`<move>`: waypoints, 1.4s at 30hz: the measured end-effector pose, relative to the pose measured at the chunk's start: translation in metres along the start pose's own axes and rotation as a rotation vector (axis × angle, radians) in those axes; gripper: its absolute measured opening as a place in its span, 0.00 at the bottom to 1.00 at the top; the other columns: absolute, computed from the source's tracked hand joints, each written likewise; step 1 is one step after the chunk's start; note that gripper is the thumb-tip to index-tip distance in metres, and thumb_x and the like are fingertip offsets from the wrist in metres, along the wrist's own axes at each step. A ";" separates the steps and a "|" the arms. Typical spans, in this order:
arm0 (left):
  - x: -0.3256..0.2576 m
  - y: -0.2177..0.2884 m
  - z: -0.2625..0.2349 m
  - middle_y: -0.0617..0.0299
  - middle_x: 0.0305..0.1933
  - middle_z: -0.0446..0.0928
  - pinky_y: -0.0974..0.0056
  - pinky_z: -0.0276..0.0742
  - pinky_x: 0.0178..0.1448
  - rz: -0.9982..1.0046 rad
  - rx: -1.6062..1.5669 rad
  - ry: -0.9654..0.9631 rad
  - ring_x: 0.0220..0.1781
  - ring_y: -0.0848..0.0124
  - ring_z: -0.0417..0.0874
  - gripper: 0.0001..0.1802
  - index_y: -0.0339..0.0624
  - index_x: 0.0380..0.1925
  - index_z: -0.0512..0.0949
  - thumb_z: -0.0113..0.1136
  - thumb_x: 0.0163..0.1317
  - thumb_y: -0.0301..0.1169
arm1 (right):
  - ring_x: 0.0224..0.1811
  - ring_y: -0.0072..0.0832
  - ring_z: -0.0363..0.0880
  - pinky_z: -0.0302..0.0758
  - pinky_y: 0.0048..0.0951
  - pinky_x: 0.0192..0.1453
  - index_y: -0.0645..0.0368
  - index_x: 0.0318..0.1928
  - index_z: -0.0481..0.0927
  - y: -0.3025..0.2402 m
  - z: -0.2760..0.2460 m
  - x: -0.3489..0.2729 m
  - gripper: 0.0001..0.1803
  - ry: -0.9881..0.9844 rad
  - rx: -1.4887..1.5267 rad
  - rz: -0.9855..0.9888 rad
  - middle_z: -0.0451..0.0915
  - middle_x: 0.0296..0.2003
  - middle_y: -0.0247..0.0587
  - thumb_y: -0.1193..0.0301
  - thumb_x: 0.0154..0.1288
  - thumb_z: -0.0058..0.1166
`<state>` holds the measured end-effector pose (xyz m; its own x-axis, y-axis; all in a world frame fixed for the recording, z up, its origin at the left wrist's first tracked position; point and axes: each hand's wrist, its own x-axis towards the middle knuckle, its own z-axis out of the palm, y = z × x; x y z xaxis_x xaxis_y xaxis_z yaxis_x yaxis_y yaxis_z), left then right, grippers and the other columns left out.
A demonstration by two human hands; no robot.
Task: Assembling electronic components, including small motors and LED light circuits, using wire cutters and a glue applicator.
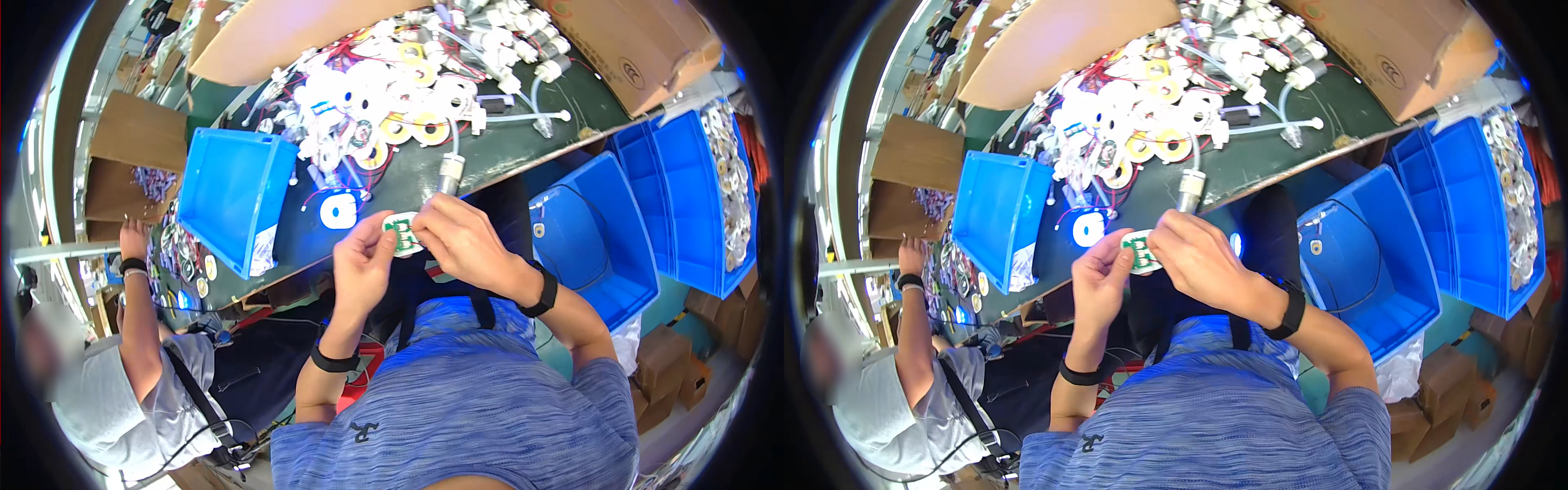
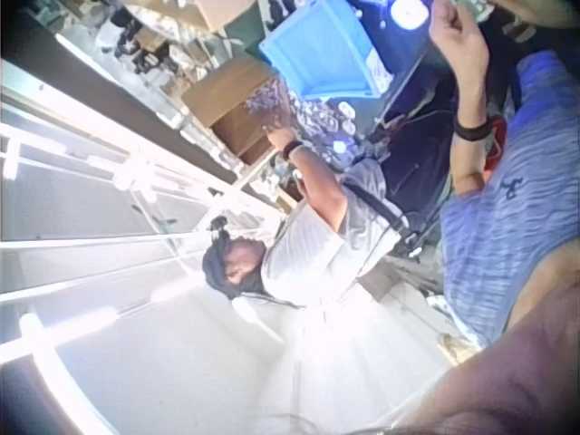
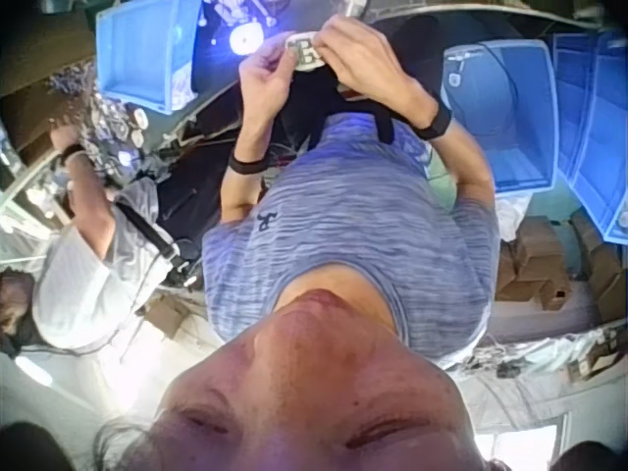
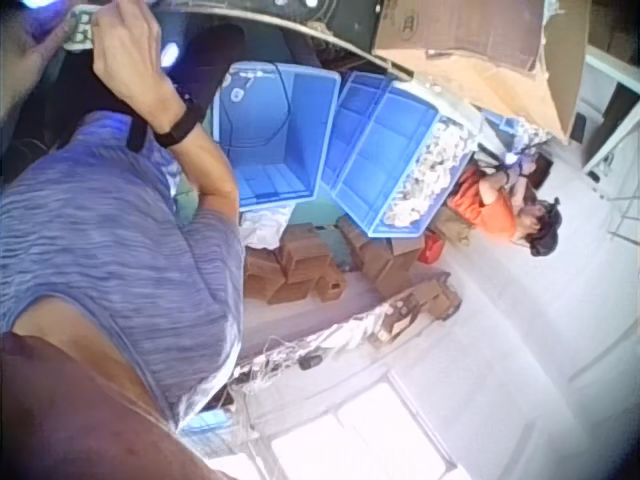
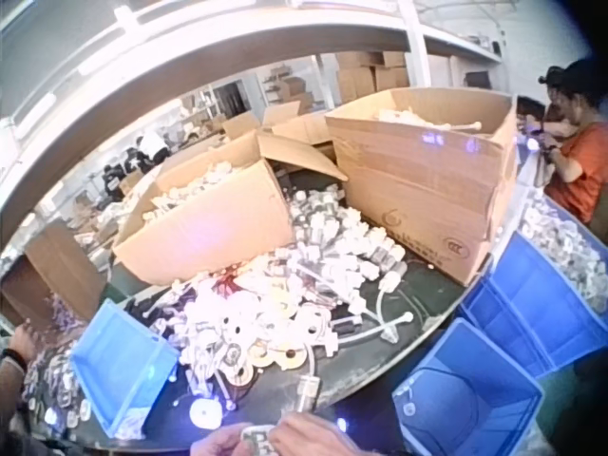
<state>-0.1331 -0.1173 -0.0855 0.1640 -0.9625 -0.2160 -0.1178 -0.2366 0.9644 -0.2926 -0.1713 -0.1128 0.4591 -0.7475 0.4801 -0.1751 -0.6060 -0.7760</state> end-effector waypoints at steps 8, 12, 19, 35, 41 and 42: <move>-0.015 -0.012 -0.008 0.60 0.34 0.78 0.74 0.74 0.39 0.030 -0.091 0.043 0.34 0.79 0.78 0.14 0.32 0.46 0.73 0.45 0.60 0.18 | 0.28 0.42 0.72 0.68 0.38 0.31 0.61 0.28 0.72 -0.003 -0.003 0.006 0.04 -0.108 0.094 0.078 0.69 0.26 0.43 0.79 0.51 0.52; -0.024 -0.024 -0.013 0.62 0.28 0.77 0.74 0.73 0.31 -0.209 -0.300 -0.091 0.27 0.78 0.77 0.15 0.33 0.33 0.78 0.38 0.58 0.22 | 0.27 0.39 0.73 0.69 0.35 0.29 0.60 0.29 0.74 -0.002 0.002 0.016 0.03 -0.106 0.149 0.041 0.71 0.26 0.40 0.77 0.52 0.53; -0.022 -0.041 -0.006 0.71 0.26 0.74 0.78 0.64 0.28 -0.118 -0.352 0.026 0.26 0.86 0.70 0.12 0.36 0.32 0.78 0.53 0.63 0.35 | 0.27 0.37 0.73 0.69 0.34 0.29 0.60 0.27 0.75 -0.005 0.005 0.030 0.03 -0.388 0.101 -0.045 0.71 0.26 0.39 0.74 0.53 0.54; -0.019 -0.054 -0.001 0.69 0.23 0.75 0.77 0.67 0.28 -0.037 -0.465 -0.004 0.24 0.86 0.72 0.13 0.36 0.30 0.78 0.52 0.64 0.35 | 0.16 0.36 0.76 0.71 0.32 0.22 0.65 0.21 0.76 0.018 0.041 0.110 0.21 -0.351 -0.343 0.469 0.75 0.13 0.45 0.58 0.59 0.52; -0.016 -0.061 -0.003 0.67 0.24 0.76 0.76 0.70 0.27 -0.028 -0.501 -0.053 0.24 0.83 0.74 0.12 0.35 0.30 0.77 0.52 0.64 0.34 | 0.18 0.21 0.76 0.65 0.17 0.18 0.59 0.29 0.71 -0.022 0.026 0.131 0.15 -0.472 0.556 0.528 0.79 0.21 0.40 0.61 0.68 0.43; -0.017 -0.063 -0.001 0.66 0.22 0.76 0.76 0.69 0.26 -0.024 -0.509 -0.046 0.23 0.82 0.74 0.12 0.35 0.30 0.77 0.52 0.64 0.34 | 0.19 0.21 0.76 0.66 0.17 0.18 0.58 0.29 0.71 -0.028 0.023 0.137 0.16 -0.485 0.543 0.510 0.79 0.22 0.41 0.61 0.69 0.42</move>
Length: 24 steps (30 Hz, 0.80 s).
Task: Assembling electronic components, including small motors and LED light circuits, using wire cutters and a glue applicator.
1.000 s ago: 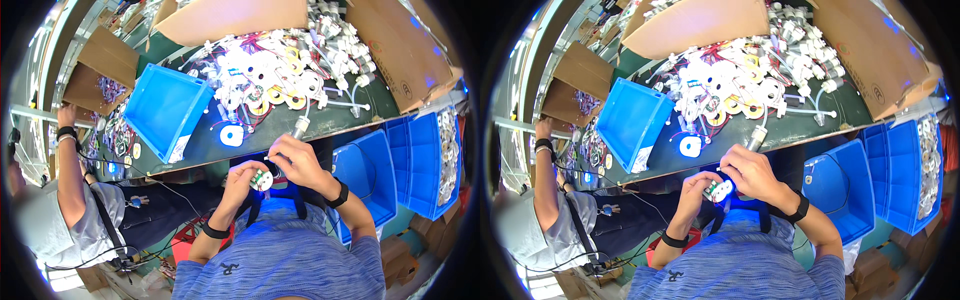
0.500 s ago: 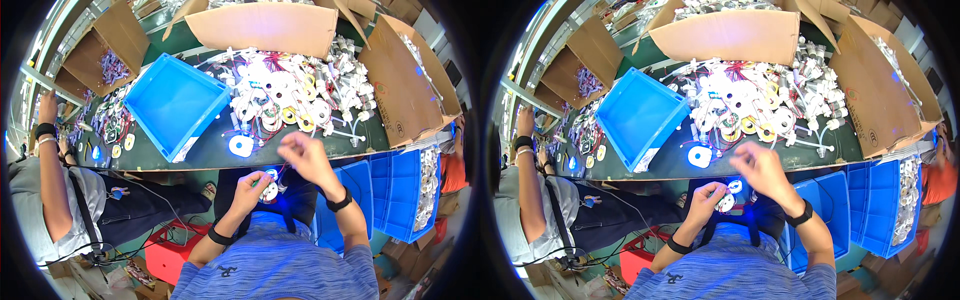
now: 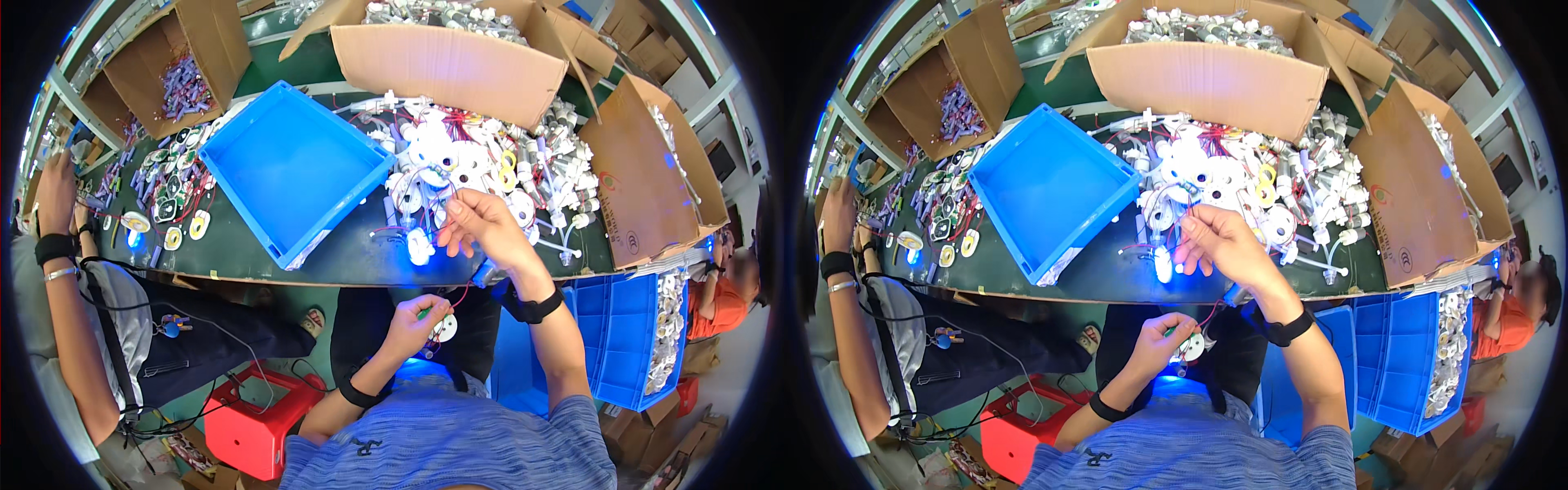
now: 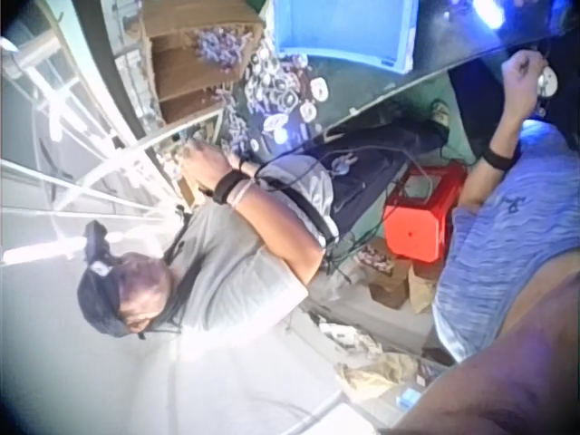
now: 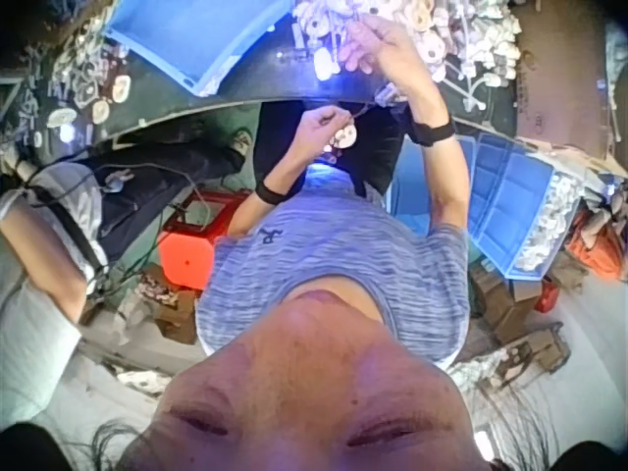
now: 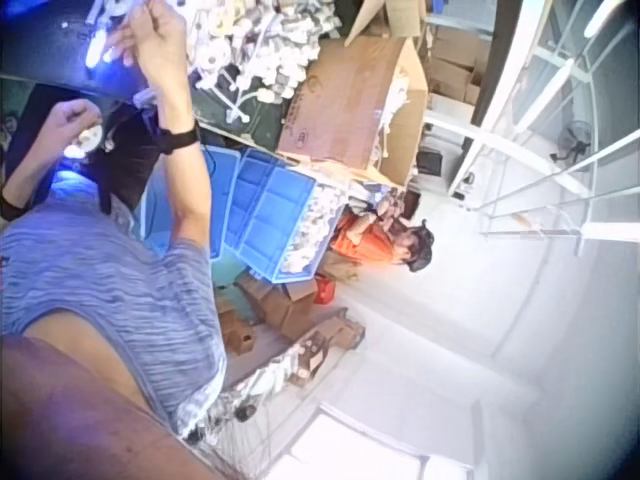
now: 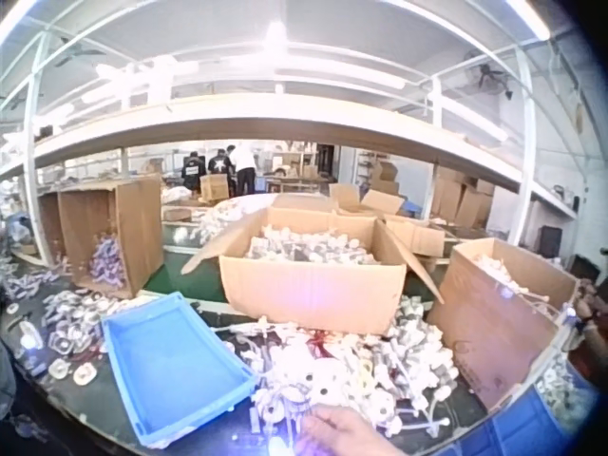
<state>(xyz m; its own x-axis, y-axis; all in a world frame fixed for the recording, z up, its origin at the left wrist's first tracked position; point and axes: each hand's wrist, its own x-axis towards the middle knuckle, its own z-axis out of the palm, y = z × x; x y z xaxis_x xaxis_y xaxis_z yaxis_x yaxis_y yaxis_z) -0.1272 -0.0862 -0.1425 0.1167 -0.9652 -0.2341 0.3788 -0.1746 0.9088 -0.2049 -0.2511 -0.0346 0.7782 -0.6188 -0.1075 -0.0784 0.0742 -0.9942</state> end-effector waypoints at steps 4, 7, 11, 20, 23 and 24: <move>0.001 -0.004 -0.002 0.65 0.21 0.75 0.75 0.69 0.23 0.027 -0.001 -0.035 0.20 0.81 0.74 0.12 0.34 0.30 0.76 0.51 0.64 0.33 | 0.16 0.20 0.75 0.65 0.16 0.17 0.56 0.28 0.70 -0.041 -0.019 0.007 0.15 0.015 -0.059 -0.018 0.78 0.20 0.38 0.60 0.68 0.42; 0.001 -0.001 -0.001 0.65 0.21 0.75 0.75 0.69 0.23 0.003 -0.024 -0.047 0.19 0.80 0.74 0.12 0.34 0.30 0.76 0.51 0.64 0.33 | 0.20 0.19 0.76 0.67 0.16 0.20 0.57 0.29 0.71 -0.067 -0.034 0.022 0.16 0.059 -0.198 -0.105 0.78 0.23 0.37 0.59 0.68 0.42; 0.002 0.003 -0.001 0.65 0.21 0.75 0.75 0.68 0.23 -0.016 -0.044 -0.082 0.19 0.81 0.73 0.12 0.35 0.30 0.77 0.51 0.64 0.33 | 0.22 0.17 0.72 0.68 0.16 0.24 0.57 0.29 0.72 -0.088 -0.045 0.051 0.16 0.120 -0.256 -0.193 0.77 0.24 0.34 0.59 0.68 0.42; 0.003 0.004 0.000 0.66 0.27 0.77 0.75 0.69 0.34 -0.044 -0.009 -0.100 0.29 0.83 0.74 0.11 0.33 0.31 0.78 0.55 0.62 0.32 | 0.21 0.16 0.72 0.67 0.15 0.22 0.54 0.27 0.72 -0.153 -0.062 0.116 0.12 0.100 -0.149 -0.330 0.77 0.23 0.32 0.64 0.66 0.43; 0.001 0.003 0.003 0.66 0.27 0.77 0.75 0.69 0.34 -0.042 -0.026 -0.093 0.30 0.83 0.74 0.11 0.34 0.31 0.79 0.55 0.62 0.32 | 0.22 0.16 0.72 0.66 0.14 0.23 0.54 0.30 0.72 -0.152 -0.059 0.130 0.11 0.118 -0.266 -0.249 0.76 0.24 0.31 0.62 0.67 0.43; 0.000 0.004 0.004 0.66 0.27 0.77 0.75 0.69 0.34 -0.042 -0.014 -0.090 0.30 0.83 0.74 0.11 0.34 0.31 0.79 0.55 0.61 0.32 | 0.23 0.16 0.73 0.66 0.15 0.22 0.54 0.30 0.72 -0.146 -0.056 0.136 0.12 0.151 -0.283 -0.200 0.77 0.24 0.31 0.62 0.67 0.44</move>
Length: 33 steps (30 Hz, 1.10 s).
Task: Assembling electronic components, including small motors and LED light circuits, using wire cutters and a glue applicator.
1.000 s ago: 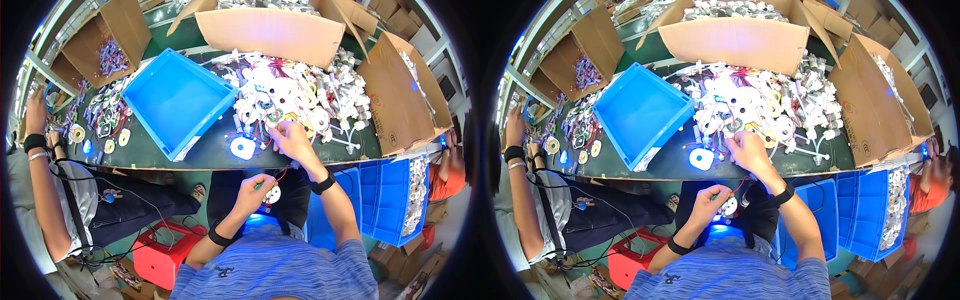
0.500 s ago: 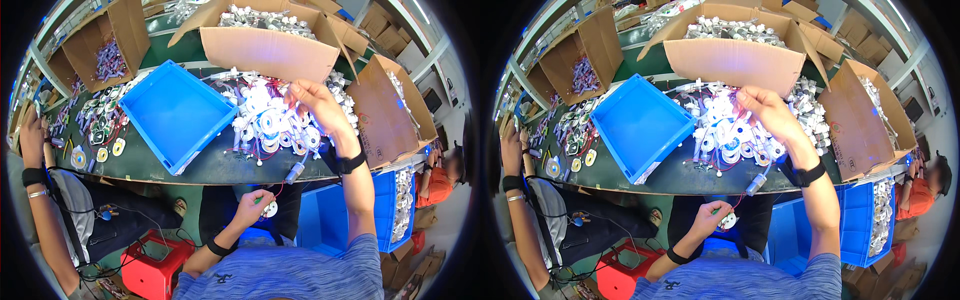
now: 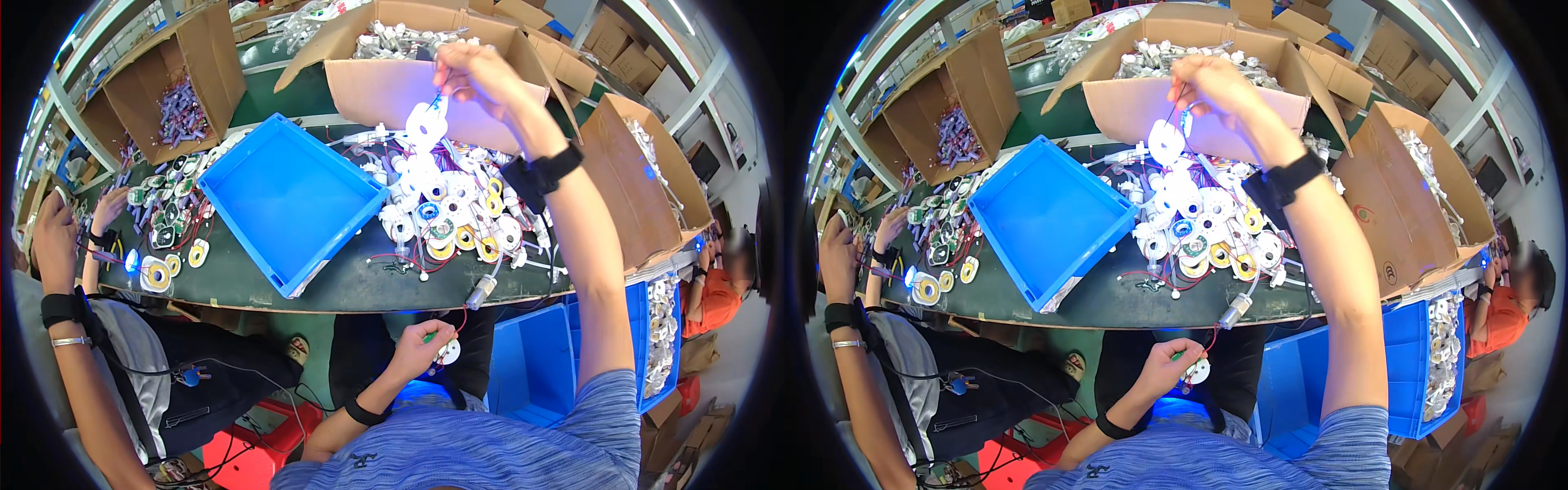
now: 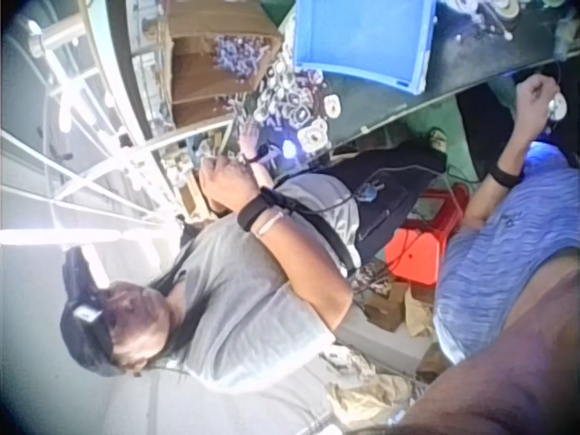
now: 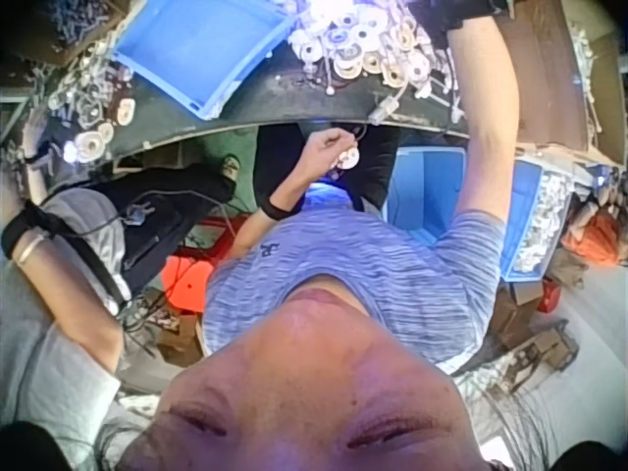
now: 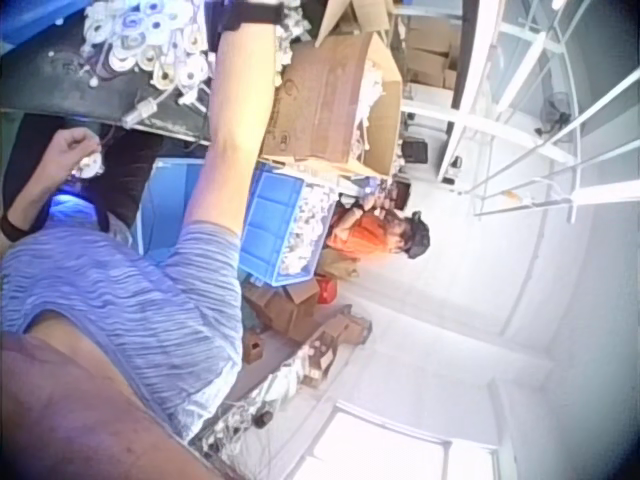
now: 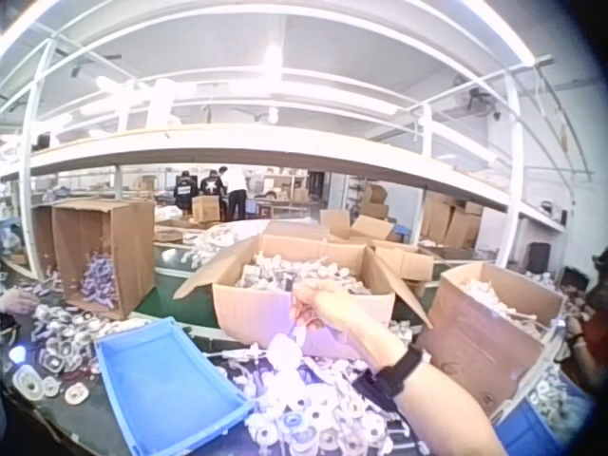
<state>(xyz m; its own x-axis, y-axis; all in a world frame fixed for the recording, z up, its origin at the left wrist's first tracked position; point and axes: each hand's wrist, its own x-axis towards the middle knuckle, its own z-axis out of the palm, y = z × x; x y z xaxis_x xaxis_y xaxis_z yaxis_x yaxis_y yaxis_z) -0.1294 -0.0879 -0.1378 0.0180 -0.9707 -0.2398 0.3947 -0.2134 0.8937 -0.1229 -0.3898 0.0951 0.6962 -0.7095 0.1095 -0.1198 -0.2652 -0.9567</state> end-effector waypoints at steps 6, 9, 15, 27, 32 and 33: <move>0.000 0.007 0.001 0.66 0.27 0.77 0.75 0.69 0.34 0.042 0.048 -0.016 0.30 0.83 0.73 0.11 0.33 0.30 0.79 0.55 0.61 0.32 | 0.26 0.22 0.77 0.71 0.22 0.25 0.61 0.33 0.74 0.079 0.015 0.000 0.14 -0.015 -0.218 0.189 0.78 0.26 0.38 0.61 0.66 0.45; 0.005 0.012 -0.005 0.67 0.28 0.77 0.74 0.71 0.37 0.040 0.065 -0.005 0.31 0.81 0.74 0.10 0.33 0.30 0.78 0.55 0.61 0.30 | 0.26 0.31 0.78 0.73 0.29 0.28 0.68 0.36 0.74 0.120 0.002 -0.023 0.17 0.341 -0.929 -0.237 0.79 0.27 0.47 0.62 0.64 0.46; 0.007 0.029 -0.016 0.68 0.27 0.75 0.76 0.68 0.34 0.169 0.177 0.089 0.30 0.84 0.72 0.10 0.33 0.33 0.77 0.51 0.64 0.31 | 0.25 0.23 0.74 0.70 0.27 0.28 0.62 0.41 0.76 0.084 0.063 -0.200 0.09 -0.110 -0.351 -0.110 0.77 0.25 0.37 0.73 0.59 0.52; 0.005 0.034 -0.010 0.67 0.31 0.76 0.77 0.69 0.36 0.081 0.281 0.065 0.33 0.83 0.73 0.10 0.33 0.39 0.76 0.50 0.64 0.28 | 0.25 0.22 0.76 0.71 0.22 0.27 0.62 0.33 0.75 0.133 0.088 -0.269 0.05 0.053 -0.236 0.000 0.76 0.25 0.39 0.76 0.56 0.56; 0.001 0.042 -0.009 0.60 0.41 0.75 0.75 0.74 0.37 0.075 0.125 0.041 0.38 0.79 0.76 0.17 0.34 0.52 0.68 0.44 0.64 0.22 | 0.23 0.20 0.71 0.66 0.20 0.25 0.60 0.29 0.76 0.128 0.084 -0.272 0.03 0.152 -0.177 -0.055 0.73 0.24 0.34 0.77 0.53 0.57; 0.001 0.043 -0.006 0.60 0.41 0.75 0.75 0.74 0.37 0.075 0.131 0.042 0.38 0.79 0.76 0.17 0.34 0.52 0.68 0.44 0.64 0.22 | 0.24 0.21 0.70 0.65 0.20 0.26 0.60 0.29 0.77 0.129 0.085 -0.274 0.03 0.154 -0.148 -0.047 0.72 0.25 0.34 0.78 0.52 0.57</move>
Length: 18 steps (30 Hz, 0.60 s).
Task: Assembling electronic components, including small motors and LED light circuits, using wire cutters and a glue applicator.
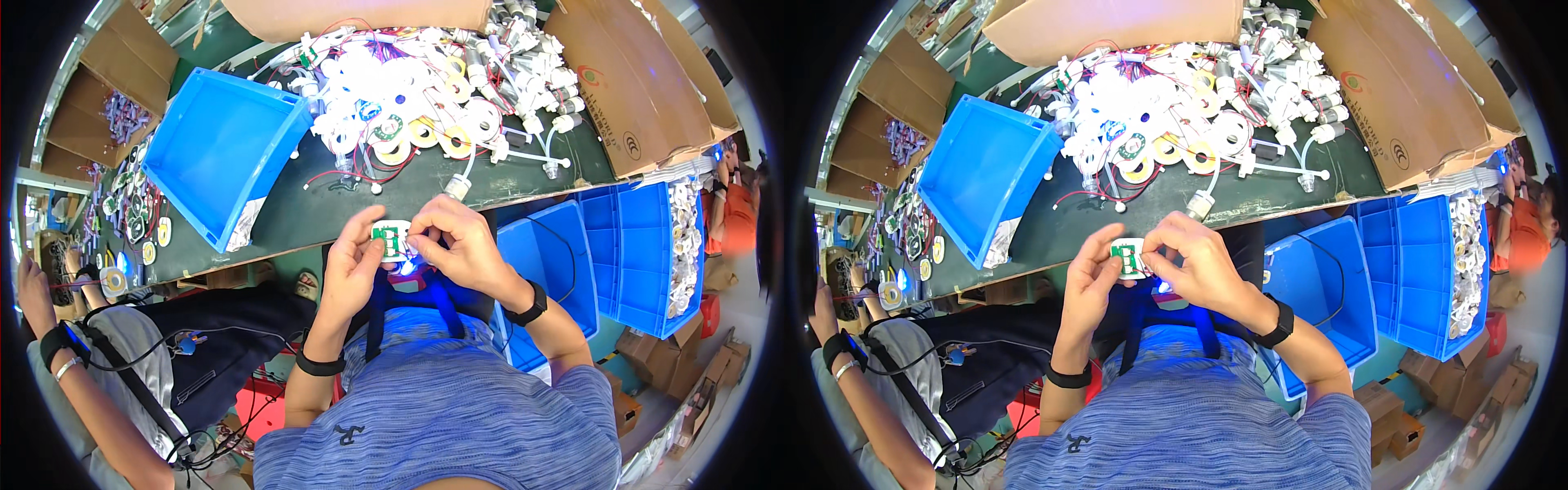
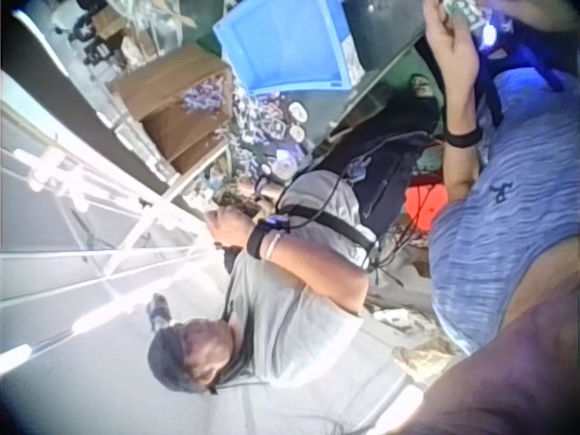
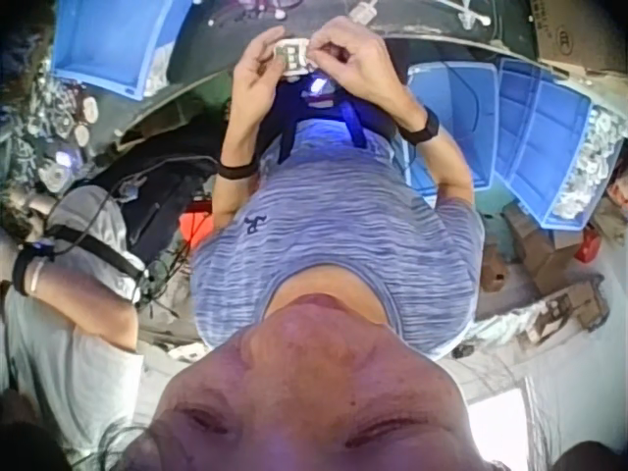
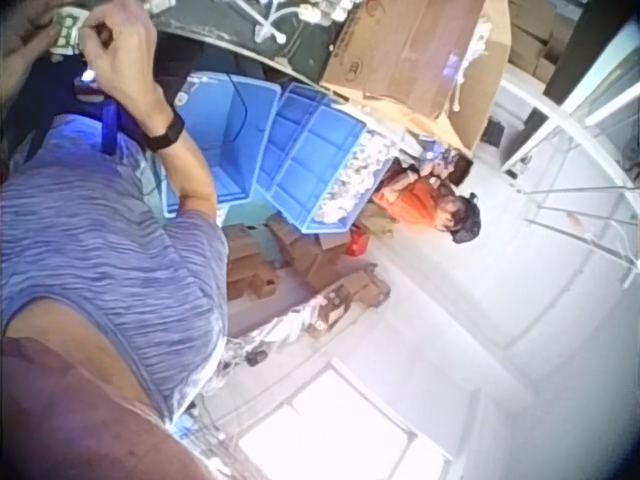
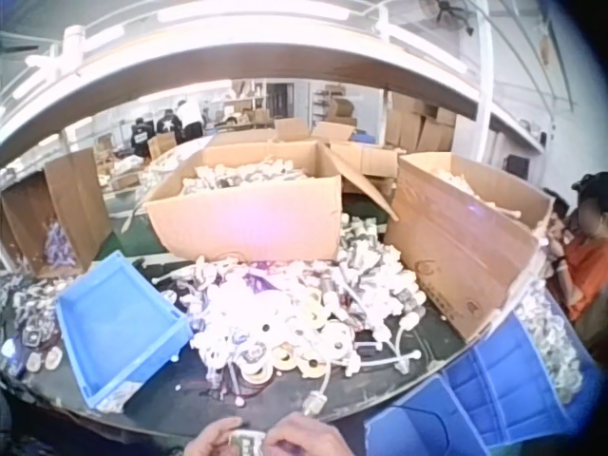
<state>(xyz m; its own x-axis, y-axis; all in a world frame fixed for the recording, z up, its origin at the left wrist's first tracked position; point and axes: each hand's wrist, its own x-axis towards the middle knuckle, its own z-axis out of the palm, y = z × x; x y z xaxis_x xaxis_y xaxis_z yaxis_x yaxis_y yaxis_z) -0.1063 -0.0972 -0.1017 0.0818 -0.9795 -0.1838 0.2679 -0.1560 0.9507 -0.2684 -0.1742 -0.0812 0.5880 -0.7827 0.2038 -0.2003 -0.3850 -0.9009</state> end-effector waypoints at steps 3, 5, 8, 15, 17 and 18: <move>0.000 0.005 0.007 0.59 0.42 0.76 0.73 0.76 0.38 0.036 -0.018 0.075 0.39 0.77 0.77 0.18 0.31 0.53 0.66 0.46 0.62 0.20 | 0.27 0.26 0.71 0.67 0.24 0.29 0.59 0.28 0.77 0.006 0.004 -0.004 0.04 0.028 0.006 -0.041 0.71 0.26 0.36 0.78 0.50 0.58; 0.001 0.007 0.010 0.57 0.42 0.76 0.73 0.77 0.39 -0.006 -0.014 0.100 0.40 0.76 0.78 0.18 0.30 0.53 0.66 0.47 0.62 0.20 | 0.28 0.30 0.73 0.69 0.28 0.30 0.60 0.28 0.77 0.008 0.005 -0.006 0.05 0.055 -0.016 -0.091 0.71 0.27 0.38 0.78 0.49 0.58; 0.000 0.007 0.010 0.54 0.43 0.77 0.73 0.75 0.39 0.012 0.048 0.077 0.39 0.75 0.78 0.18 0.28 0.52 0.66 0.49 0.62 0.23 | 0.28 0.31 0.73 0.69 0.28 0.30 0.60 0.28 0.77 0.008 0.006 -0.007 0.05 0.110 -0.021 -0.124 0.71 0.26 0.38 0.78 0.48 0.58; -0.001 0.008 0.020 0.55 0.42 0.77 0.74 0.75 0.39 0.061 0.125 0.131 0.39 0.76 0.78 0.16 0.29 0.51 0.67 0.49 0.62 0.21 | 0.29 0.32 0.72 0.69 0.28 0.32 0.60 0.28 0.77 0.007 0.005 -0.009 0.06 0.128 -0.153 -0.158 0.71 0.27 0.39 0.79 0.47 0.59; -0.001 0.009 0.022 0.56 0.42 0.77 0.74 0.76 0.39 0.108 0.179 0.139 0.39 0.76 0.78 0.16 0.29 0.50 0.68 0.49 0.62 0.21 | 0.29 0.34 0.73 0.70 0.30 0.32 0.60 0.29 0.76 0.006 0.003 -0.008 0.07 0.113 -0.196 -0.149 0.71 0.27 0.40 0.79 0.46 0.59; -0.001 0.010 0.023 0.56 0.42 0.77 0.74 0.76 0.39 0.107 0.183 0.135 0.39 0.76 0.78 0.16 0.29 0.50 0.68 0.49 0.62 0.21 | 0.28 0.35 0.72 0.70 0.32 0.30 0.61 0.28 0.75 0.006 0.004 -0.006 0.05 0.140 -0.208 -0.233 0.70 0.26 0.40 0.78 0.48 0.57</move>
<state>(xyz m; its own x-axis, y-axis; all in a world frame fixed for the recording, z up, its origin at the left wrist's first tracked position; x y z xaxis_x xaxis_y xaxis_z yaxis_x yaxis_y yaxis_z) -0.1259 -0.1005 -0.0863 0.2310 -0.9678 -0.0998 0.0739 -0.0848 0.9937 -0.2706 -0.1700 -0.0895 0.5266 -0.7157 0.4587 -0.2373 -0.6419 -0.7291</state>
